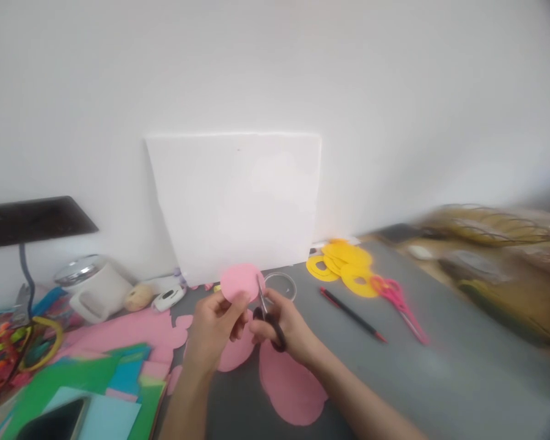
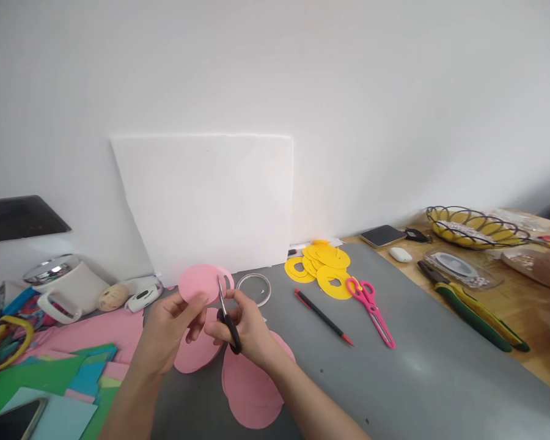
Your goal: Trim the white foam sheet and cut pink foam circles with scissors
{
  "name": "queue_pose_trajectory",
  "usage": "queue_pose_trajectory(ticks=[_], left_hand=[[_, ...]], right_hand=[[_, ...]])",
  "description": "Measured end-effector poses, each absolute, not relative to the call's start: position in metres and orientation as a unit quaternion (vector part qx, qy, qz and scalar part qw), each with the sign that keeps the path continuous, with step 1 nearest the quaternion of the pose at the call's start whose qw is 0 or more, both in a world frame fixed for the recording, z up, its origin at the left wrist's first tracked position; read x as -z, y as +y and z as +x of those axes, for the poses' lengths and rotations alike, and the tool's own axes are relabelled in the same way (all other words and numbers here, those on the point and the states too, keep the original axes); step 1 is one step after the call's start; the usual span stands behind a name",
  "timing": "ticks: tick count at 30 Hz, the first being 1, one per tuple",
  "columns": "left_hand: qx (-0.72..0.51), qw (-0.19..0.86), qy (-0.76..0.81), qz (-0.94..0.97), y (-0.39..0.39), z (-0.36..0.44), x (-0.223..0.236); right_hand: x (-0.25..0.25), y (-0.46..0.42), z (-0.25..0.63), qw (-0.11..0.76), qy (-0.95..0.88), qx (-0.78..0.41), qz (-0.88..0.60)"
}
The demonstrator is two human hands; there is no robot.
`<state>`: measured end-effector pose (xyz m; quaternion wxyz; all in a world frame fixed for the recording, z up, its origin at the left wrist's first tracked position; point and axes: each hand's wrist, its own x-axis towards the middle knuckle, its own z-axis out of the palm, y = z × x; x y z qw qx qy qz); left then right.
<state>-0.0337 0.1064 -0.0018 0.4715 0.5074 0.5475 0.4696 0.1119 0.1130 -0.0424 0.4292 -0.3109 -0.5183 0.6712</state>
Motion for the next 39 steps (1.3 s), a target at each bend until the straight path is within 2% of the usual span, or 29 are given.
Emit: queue_pose_trajectory(ticks=[12,39], left_hand=[[-0.424,0.432,0.575,0.550,0.1085,-0.0347,0.0036],[-0.460,0.438,0.564,0.528,0.1071,-0.0388,0.0016]], right_hand=[[0.0410,0.1170,0.1134,0.449,-0.529,-0.667,-0.273],[0.0382,0.1147,0.1134,0.440,-0.512,-0.681,-0.285]])
